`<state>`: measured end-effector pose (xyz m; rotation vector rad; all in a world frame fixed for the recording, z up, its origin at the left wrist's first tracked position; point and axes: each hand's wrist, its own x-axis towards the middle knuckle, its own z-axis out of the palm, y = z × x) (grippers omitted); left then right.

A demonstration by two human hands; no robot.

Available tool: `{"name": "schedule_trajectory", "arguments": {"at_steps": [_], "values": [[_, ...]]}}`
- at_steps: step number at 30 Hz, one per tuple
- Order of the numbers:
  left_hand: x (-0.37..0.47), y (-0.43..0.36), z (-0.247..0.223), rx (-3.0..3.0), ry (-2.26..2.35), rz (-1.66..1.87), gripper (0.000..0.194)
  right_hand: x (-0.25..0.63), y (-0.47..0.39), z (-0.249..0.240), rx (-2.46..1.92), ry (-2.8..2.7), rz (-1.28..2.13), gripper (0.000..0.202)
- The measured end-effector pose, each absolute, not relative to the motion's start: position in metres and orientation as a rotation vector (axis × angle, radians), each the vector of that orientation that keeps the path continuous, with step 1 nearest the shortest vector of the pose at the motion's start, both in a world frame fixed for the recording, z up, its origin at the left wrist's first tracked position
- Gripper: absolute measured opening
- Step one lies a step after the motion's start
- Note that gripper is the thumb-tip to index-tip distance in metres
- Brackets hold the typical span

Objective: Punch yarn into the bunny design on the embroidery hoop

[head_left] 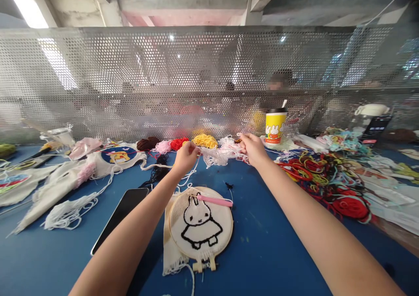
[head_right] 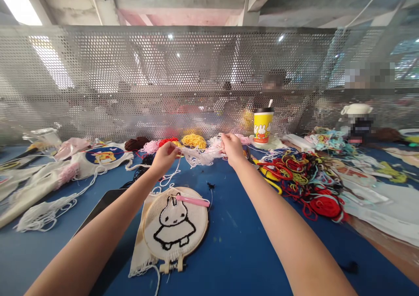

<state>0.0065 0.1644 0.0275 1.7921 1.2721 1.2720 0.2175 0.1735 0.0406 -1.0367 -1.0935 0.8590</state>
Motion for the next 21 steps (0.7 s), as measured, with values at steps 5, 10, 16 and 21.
{"name": "schedule_trajectory", "arguments": {"at_steps": [5, 10, 16, 21], "values": [[0.011, 0.161, 0.031, 1.583, 1.185, 1.306, 0.024, 0.240, 0.177, 0.052, -1.085, -0.878, 0.885, 0.028], [0.015, 0.156, 0.036, 1.480, 1.113, 1.303, 0.024, 0.270, 0.178, 0.060, -1.140, -0.797, 0.802, 0.028], [0.020, 0.152, 0.037, 1.499, 1.034, 1.256, 0.023, 0.264, 0.169, 0.064, -1.173, -1.123, 0.622, 0.025], [0.023, 0.148, 0.039, 1.591, 0.926, 1.179, 0.021, 0.213, 0.149, 0.069, -1.049, -1.668, 0.517, 0.012]]}}
